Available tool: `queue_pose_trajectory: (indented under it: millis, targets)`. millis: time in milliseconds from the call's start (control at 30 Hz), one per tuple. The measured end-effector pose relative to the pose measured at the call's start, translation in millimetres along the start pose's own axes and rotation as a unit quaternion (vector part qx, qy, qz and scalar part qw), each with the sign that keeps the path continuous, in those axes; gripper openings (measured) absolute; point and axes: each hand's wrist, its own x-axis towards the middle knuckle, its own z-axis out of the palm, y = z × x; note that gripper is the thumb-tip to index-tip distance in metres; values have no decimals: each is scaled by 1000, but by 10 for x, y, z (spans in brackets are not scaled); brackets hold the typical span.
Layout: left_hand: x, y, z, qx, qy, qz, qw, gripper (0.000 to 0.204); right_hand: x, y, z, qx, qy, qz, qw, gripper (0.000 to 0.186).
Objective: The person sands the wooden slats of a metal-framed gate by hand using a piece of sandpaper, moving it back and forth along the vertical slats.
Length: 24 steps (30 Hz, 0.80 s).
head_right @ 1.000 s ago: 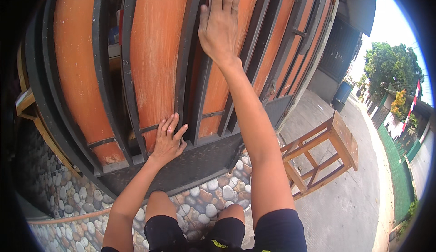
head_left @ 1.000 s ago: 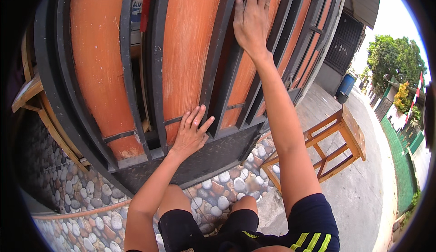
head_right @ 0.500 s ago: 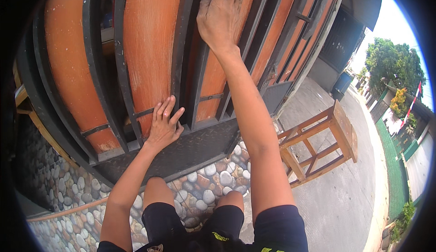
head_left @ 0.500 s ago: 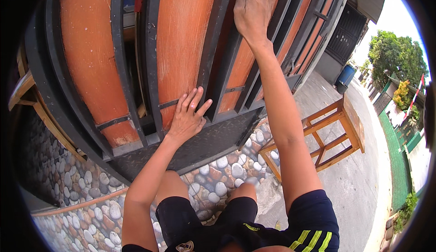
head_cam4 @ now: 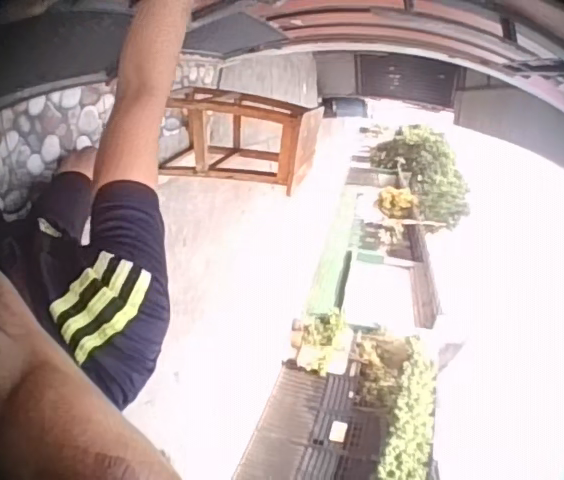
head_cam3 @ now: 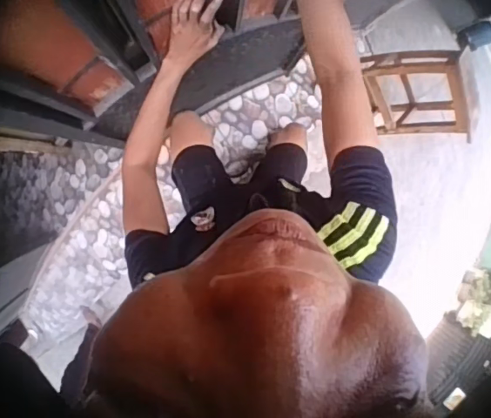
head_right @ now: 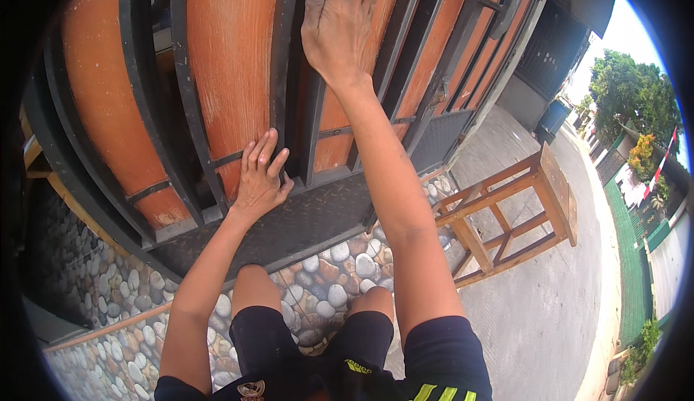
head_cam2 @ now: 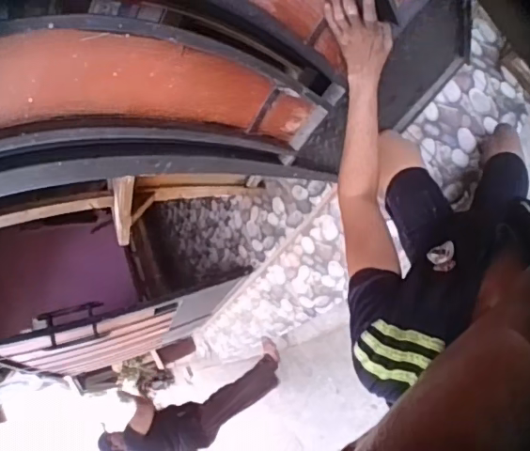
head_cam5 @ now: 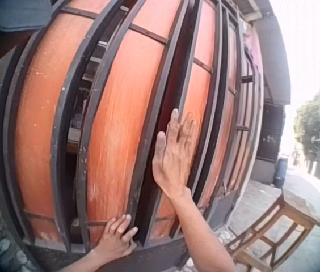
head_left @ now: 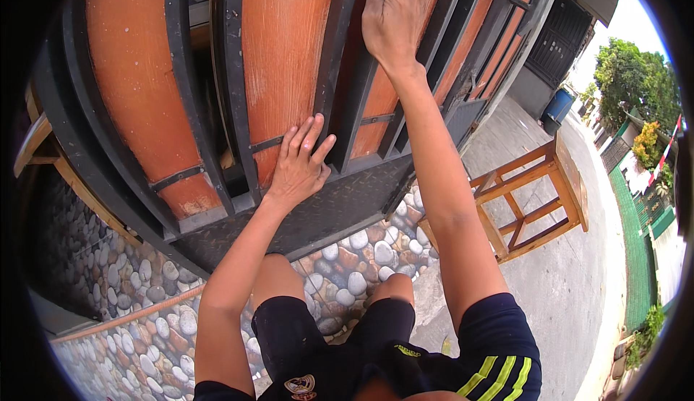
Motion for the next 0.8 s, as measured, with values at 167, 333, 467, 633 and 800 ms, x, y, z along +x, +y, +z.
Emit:
queue_pose_trajectory:
  millis: [167, 333, 467, 633, 800]
  targets:
    - [-8, 11, 1, -46, 19, -4, 999, 91, -1073, -121, 5, 15, -89, -3, 996, 62]
    - [-7, -15, 34, -18, 21, 8, 1000, 86, -2590, -313, -2, 96, -106, 120, 982, 60]
    - [54, 60, -66, -101, 0, -17, 995, 75, -2218, -100, 20, 105, -82, 90, 987, 59]
    - [4, -11, -86, -117, 20, -2, 993, 63, -1306, -59, 79, 94, -44, 67, 992, 61]
    - [61, 9, -124, -178, 73, 8, 981, 54, -2754, -346, -6, 54, -145, 84, 984, 63]
